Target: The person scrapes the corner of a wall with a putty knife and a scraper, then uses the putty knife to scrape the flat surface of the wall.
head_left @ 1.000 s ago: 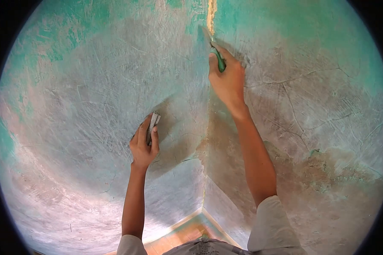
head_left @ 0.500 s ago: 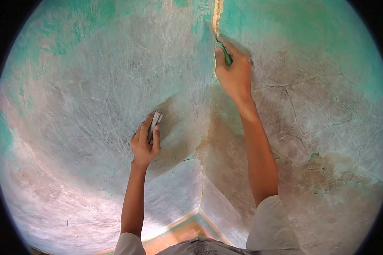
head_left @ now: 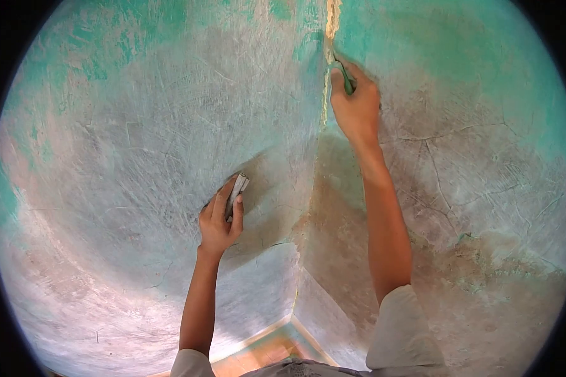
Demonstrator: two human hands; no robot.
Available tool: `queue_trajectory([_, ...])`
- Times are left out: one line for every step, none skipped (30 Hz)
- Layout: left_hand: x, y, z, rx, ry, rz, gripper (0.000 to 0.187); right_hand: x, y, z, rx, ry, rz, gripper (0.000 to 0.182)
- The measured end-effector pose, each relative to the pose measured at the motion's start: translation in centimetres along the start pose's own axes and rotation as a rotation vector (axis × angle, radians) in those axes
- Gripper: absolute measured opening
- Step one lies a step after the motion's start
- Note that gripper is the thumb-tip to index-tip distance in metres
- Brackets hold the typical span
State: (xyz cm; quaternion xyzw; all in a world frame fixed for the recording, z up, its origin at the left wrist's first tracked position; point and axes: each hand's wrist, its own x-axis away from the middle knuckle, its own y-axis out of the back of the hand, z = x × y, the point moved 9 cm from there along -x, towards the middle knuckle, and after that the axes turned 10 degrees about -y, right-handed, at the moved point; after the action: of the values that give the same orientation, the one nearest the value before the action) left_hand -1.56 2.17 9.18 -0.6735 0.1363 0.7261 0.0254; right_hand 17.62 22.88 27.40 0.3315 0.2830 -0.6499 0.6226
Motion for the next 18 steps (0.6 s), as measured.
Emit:
queue_trajectory([0.0, 0.0, 0.0, 0.005, 0.015, 0.004, 0.032, 0.4, -0.1, 0.1, 0.010, 0.016, -0.002, 0.036])
queue_trajectory([0.1, 0.0, 0.1, 0.011, 0.031, 0.005, 0.032, 1.2, -0.1, 0.3, 0.021, 0.034, -0.004, 0.036])
queue_trajectory([0.3, 0.1, 0.3, 0.018, 0.045, 0.015, 0.032, 1.9, 0.0, 0.3, 0.033, 0.049, -0.006, 0.036])
queue_trajectory([0.5, 0.0, 0.4, 0.025, 0.060, 0.018, 0.032, 2.3, -0.1, -0.3, 0.045, 0.035, -0.002, 0.036])
queue_trajectory([0.4, -0.1, 0.6, 0.031, 0.073, 0.017, 0.032, 2.5, -0.2, -1.0, 0.056, 0.025, 0.002, 0.037])
queue_trajectory([0.2, -0.1, 0.4, 0.020, 0.033, -0.009, 0.032, 2.6, -0.2, -0.4, 0.064, 0.015, 0.007, 0.037])
queue_trajectory([0.0, 0.0, 0.2, 0.009, -0.007, -0.031, 0.032, 2.3, -0.1, -0.5, 0.049, -0.064, 0.049, 0.037])
queue_trajectory([-0.1, 0.1, -0.1, 0.000, -0.045, -0.048, 0.032, 2.0, 0.3, -0.5, 0.035, -0.148, 0.091, 0.036])
queue_trajectory([-0.1, 0.0, 0.1, 0.007, -0.022, -0.034, 0.032, 2.0, 0.4, -0.6, 0.025, -0.231, 0.135, 0.036])
queue_trajectory([0.0, 0.0, 0.3, 0.016, 0.004, -0.020, 0.032, 2.2, 0.4, -0.6, 0.024, -0.160, 0.094, 0.036])
queue_trajectory([0.2, -0.1, 0.4, 0.024, 0.030, -0.005, 0.032, 2.6, 0.0, -1.1, 0.021, -0.089, 0.053, 0.036])
queue_trajectory([0.4, -0.1, 0.3, 0.026, 0.037, -0.007, 0.032, 3.0, -0.1, -0.8, 0.016, -0.018, 0.010, 0.037])
queue_trajectory([0.5, -0.1, 0.4, 0.027, 0.039, -0.008, 0.032, 3.3, -0.2, -0.9, 0.026, -0.003, -0.003, 0.037])
queue_trajectory([0.5, -0.1, 0.6, 0.028, 0.039, -0.011, 0.032, 3.6, -0.3, -1.0, 0.036, 0.014, -0.017, 0.037])
queue_trajectory([0.2, -0.1, 0.5, 0.021, 0.004, -0.025, 0.032, 3.7, -0.2, -0.8, 0.046, 0.033, -0.029, 0.037])
queue_trajectory([0.1, 0.0, 0.3, 0.013, -0.028, -0.040, 0.032, 3.0, -0.3, -0.8, 0.039, 0.023, -0.029, 0.037])
queue_trajectory([0.1, 0.1, 0.1, 0.003, -0.057, -0.053, 0.032, 1.8, -0.4, -0.7, 0.033, 0.010, -0.025, 0.037])
queue_trajectory([0.2, 0.1, 0.3, 0.004, -0.034, -0.036, 0.031, 1.3, -0.5, -0.7, 0.024, -0.006, -0.023, 0.037])
